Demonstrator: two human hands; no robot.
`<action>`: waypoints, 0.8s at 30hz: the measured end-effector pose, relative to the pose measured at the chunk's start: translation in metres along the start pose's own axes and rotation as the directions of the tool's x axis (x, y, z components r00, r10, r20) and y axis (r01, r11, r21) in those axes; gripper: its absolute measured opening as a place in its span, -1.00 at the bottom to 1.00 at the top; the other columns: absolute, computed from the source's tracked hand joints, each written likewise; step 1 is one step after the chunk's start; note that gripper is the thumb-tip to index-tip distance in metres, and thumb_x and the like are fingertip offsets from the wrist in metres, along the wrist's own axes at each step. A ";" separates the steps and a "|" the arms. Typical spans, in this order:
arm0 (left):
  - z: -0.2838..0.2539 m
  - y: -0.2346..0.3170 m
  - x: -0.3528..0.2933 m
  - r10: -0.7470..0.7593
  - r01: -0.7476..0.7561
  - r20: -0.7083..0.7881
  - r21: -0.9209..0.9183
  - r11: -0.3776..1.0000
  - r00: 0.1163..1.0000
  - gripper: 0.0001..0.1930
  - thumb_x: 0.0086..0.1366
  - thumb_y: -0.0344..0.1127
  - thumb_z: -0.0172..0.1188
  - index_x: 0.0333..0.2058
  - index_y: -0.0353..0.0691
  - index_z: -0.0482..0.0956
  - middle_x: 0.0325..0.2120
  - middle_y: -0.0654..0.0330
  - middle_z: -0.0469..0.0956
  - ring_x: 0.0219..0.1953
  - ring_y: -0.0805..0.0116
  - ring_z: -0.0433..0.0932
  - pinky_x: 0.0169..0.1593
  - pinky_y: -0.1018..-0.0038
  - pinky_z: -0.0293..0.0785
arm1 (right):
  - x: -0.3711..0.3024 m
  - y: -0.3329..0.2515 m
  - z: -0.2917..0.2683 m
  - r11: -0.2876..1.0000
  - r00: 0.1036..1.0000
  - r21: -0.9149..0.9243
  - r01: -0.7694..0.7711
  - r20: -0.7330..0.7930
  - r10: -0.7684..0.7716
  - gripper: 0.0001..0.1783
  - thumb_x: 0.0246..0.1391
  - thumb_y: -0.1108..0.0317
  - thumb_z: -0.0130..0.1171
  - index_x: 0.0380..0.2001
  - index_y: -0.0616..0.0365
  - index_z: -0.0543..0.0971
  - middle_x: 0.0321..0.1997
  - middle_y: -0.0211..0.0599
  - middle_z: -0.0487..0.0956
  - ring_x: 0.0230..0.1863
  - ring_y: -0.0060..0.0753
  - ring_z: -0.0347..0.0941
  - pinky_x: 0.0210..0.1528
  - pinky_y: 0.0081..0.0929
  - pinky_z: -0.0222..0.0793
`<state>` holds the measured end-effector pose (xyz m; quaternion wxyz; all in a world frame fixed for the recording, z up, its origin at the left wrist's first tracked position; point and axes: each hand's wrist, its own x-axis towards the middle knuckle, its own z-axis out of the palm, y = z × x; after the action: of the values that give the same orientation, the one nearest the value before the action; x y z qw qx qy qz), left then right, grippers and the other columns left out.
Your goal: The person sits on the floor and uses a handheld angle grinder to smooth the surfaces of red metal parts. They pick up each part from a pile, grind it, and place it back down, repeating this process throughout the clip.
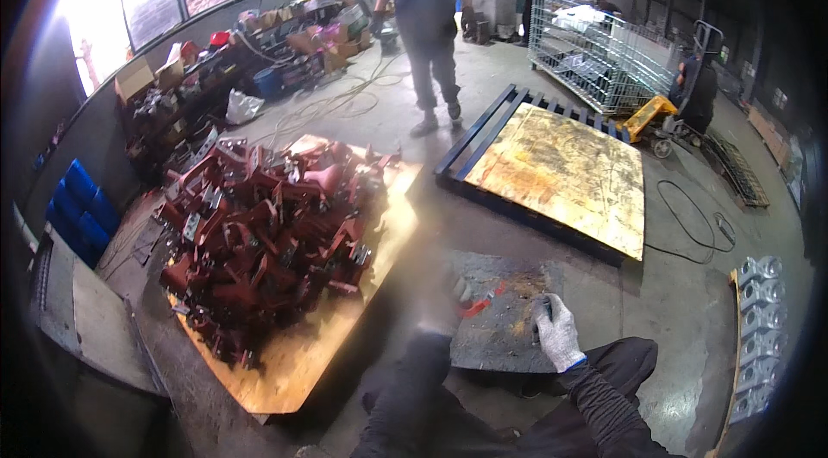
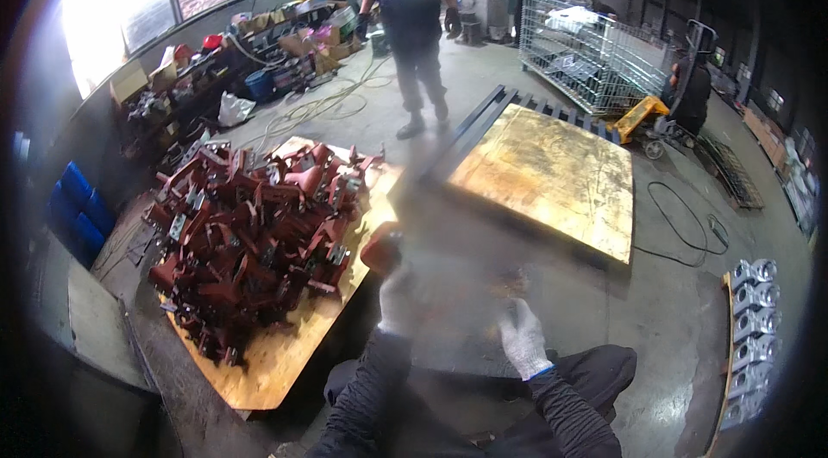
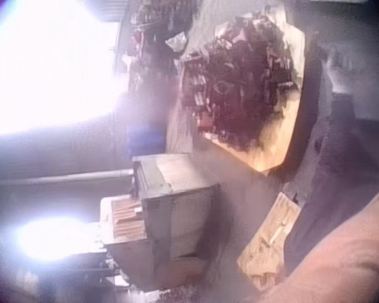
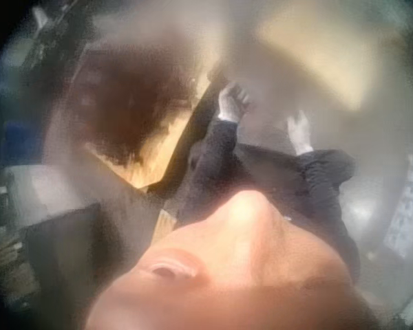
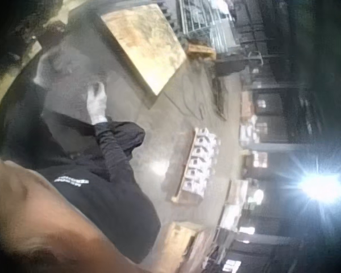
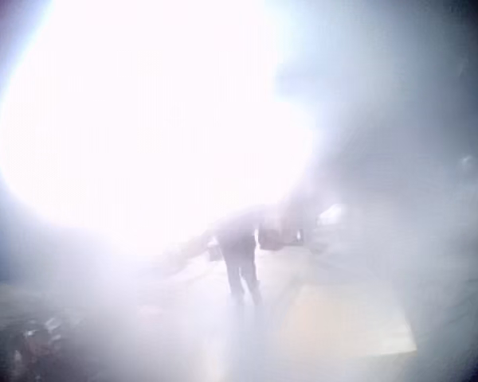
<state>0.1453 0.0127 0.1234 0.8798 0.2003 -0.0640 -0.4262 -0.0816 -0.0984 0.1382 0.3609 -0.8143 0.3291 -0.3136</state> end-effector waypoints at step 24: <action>0.016 0.038 -0.004 -0.095 0.036 -0.279 -0.210 0.977 0.955 -0.92 0.14 -0.36 0.06 -0.49 -0.19 0.37 -0.57 0.21 0.44 -0.33 0.08 0.52 0.05 -0.12 0.42 | 0.034 -0.118 0.036 0.922 0.927 -0.183 0.341 0.227 -0.298 -0.70 0.13 0.32 0.14 -0.07 0.14 0.56 -0.21 0.00 0.62 -0.18 0.00 0.57 -0.11 -0.31 0.46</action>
<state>0.1659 0.0328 0.1539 0.8809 0.1717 0.1149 -0.4257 0.0021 -0.0489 0.2215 0.2430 -0.9187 0.1870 -0.2489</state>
